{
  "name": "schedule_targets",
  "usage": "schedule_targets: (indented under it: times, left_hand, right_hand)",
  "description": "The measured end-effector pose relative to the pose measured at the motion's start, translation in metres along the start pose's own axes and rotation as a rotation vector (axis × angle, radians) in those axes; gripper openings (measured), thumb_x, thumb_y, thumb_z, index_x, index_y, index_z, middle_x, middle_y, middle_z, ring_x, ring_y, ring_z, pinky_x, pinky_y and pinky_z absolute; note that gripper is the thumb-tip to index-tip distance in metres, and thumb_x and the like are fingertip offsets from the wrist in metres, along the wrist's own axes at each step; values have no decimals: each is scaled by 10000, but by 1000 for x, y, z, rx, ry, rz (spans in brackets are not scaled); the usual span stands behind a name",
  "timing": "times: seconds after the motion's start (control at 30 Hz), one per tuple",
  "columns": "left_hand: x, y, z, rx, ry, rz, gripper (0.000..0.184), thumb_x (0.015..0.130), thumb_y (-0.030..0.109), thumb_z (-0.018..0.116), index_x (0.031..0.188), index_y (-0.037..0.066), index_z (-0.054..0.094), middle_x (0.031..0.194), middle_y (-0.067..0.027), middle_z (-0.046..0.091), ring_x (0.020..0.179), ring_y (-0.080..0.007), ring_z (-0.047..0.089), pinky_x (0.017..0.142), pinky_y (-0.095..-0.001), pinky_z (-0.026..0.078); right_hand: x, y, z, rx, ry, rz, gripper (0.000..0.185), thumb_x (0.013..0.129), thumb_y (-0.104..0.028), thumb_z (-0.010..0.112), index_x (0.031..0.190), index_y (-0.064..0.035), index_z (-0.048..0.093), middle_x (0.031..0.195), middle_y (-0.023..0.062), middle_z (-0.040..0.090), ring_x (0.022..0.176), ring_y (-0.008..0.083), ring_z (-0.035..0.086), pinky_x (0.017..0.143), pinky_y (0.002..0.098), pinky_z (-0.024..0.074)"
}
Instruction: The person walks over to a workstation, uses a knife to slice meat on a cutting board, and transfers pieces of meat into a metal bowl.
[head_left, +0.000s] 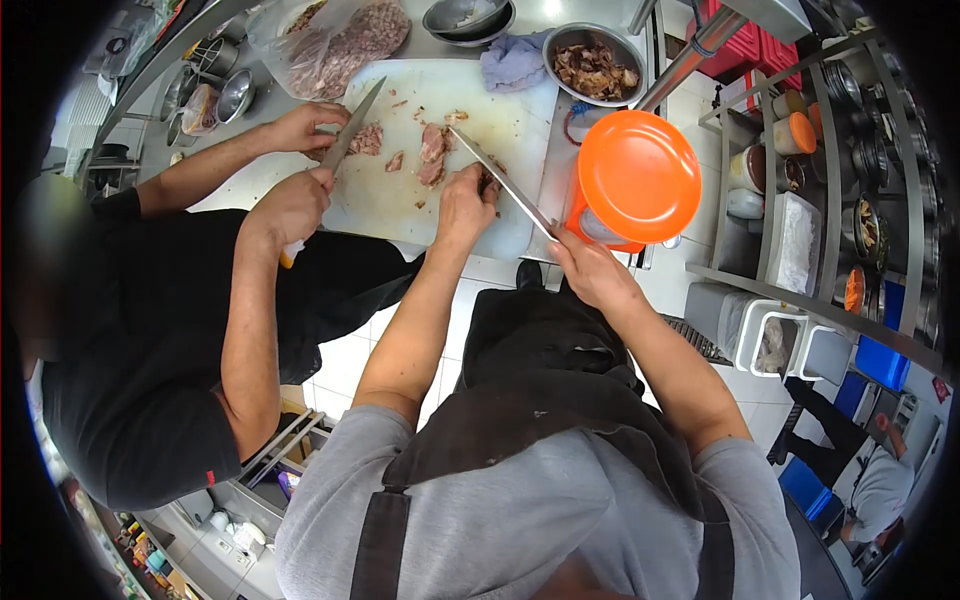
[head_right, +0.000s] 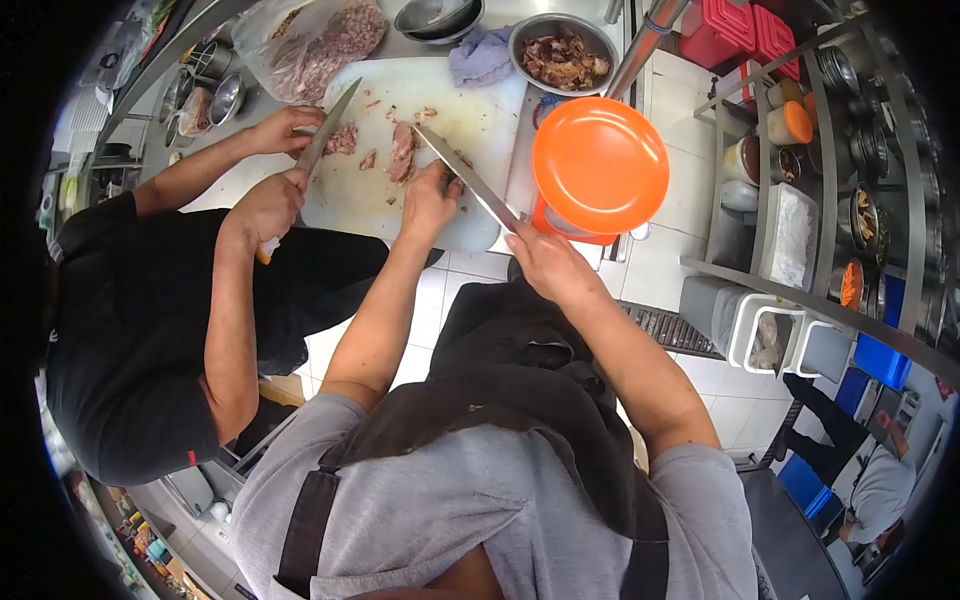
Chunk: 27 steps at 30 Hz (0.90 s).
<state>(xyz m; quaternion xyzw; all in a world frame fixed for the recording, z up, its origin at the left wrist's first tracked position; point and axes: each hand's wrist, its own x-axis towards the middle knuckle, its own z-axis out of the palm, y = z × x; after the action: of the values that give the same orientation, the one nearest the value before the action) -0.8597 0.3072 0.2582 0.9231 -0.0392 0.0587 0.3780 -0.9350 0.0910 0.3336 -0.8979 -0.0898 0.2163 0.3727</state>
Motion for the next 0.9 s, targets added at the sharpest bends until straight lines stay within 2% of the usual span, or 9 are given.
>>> schedule_targets:
  times: [0.1, 0.17, 0.2, 0.27, 0.37, 0.7, 0.8, 0.83, 0.9]
  left_hand:
    - [-1, 0, 2, -22, 54, -7, 245, 739, -12, 645, 983, -7, 641, 938, -178, 673, 892, -363, 621, 816, -435, 506]
    - [-1, -1, 2, -74, 31, -110, 222, 732, -13, 647, 954, -10, 639, 922, -183, 666, 885, -366, 625, 800, -434, 512]
    - [-1, -4, 3, -79, 38, -109, 222, 732, -13, 647, 954, -10, 639, 922, -183, 666, 885, -366, 625, 800, -434, 512]
    - [0, -10, 6, -92, 45, -32, 214, 728, -13, 650, 941, -10, 636, 914, -189, 661, 879, -369, 627, 789, -435, 514]
    - [2, -15, 9, -87, 36, -19, 211, 726, -12, 649, 937, -13, 636, 920, -195, 658, 887, -374, 625, 790, -441, 511]
    - [3, -6, 6, 27, 31, 9, 201, 738, -13, 643, 939, -22, 638, 902, -203, 670, 858, -391, 629, 798, -456, 506]
    - [4, -6, 8, 31, 48, -23, 217, 767, 15, 686, 979, -5, 643, 857, -194, 692, 820, -348, 678, 741, -423, 537]
    - [2, -4, 8, 15, 52, -35, 199, 756, 3, 667, 952, -10, 637, 872, -200, 683, 844, -366, 658, 766, -438, 528]
    - [0, -4, 8, -9, 71, -47, 181, 745, -9, 647, 926, -16, 631, 888, -205, 673, 869, -383, 638, 791, -452, 518]
  right_hand:
    - [-36, 5, -12, 62, -38, 86, 368, 1020, -309, 443, 1271, -59, 544, 901, 289, 647, 906, 475, 608, 793, 513, 475]
    - [-51, 15, -11, 92, -21, 132, 395, 1028, -314, 450, 1309, -53, 542, 667, 194, 600, 629, 338, 623, 657, 428, 493]
    - [-50, 14, -14, 85, -19, 128, 395, 1028, -314, 450, 1309, -53, 542, 667, 194, 600, 629, 338, 623, 657, 428, 493]
    - [-49, 9, -19, 82, -96, 238, 374, 1020, -327, 452, 1268, -65, 550, 888, 271, 663, 879, 471, 622, 781, 519, 476]
    - [-52, 1, -26, 58, -43, 127, 375, 1019, -332, 458, 1269, -70, 551, 879, 273, 662, 879, 468, 624, 782, 518, 477]
    - [2, -7, -11, 16, -80, 98, 370, 1024, -351, 396, 1169, -50, 554, 952, 281, 642, 957, 476, 589, 816, 547, 452]
    - [-17, 11, -7, -16, 2, 16, 366, 1025, -343, 394, 1179, -52, 552, 971, 285, 641, 946, 476, 593, 808, 546, 456]
    - [-30, 18, -10, 17, -10, 27, 378, 1021, -337, 439, 1264, -70, 553, 837, 276, 642, 777, 447, 634, 748, 514, 492]
    - [-54, 23, -16, 17, -47, 73, 382, 1025, -337, 437, 1267, -65, 552, 783, 243, 636, 682, 395, 632, 688, 481, 503]
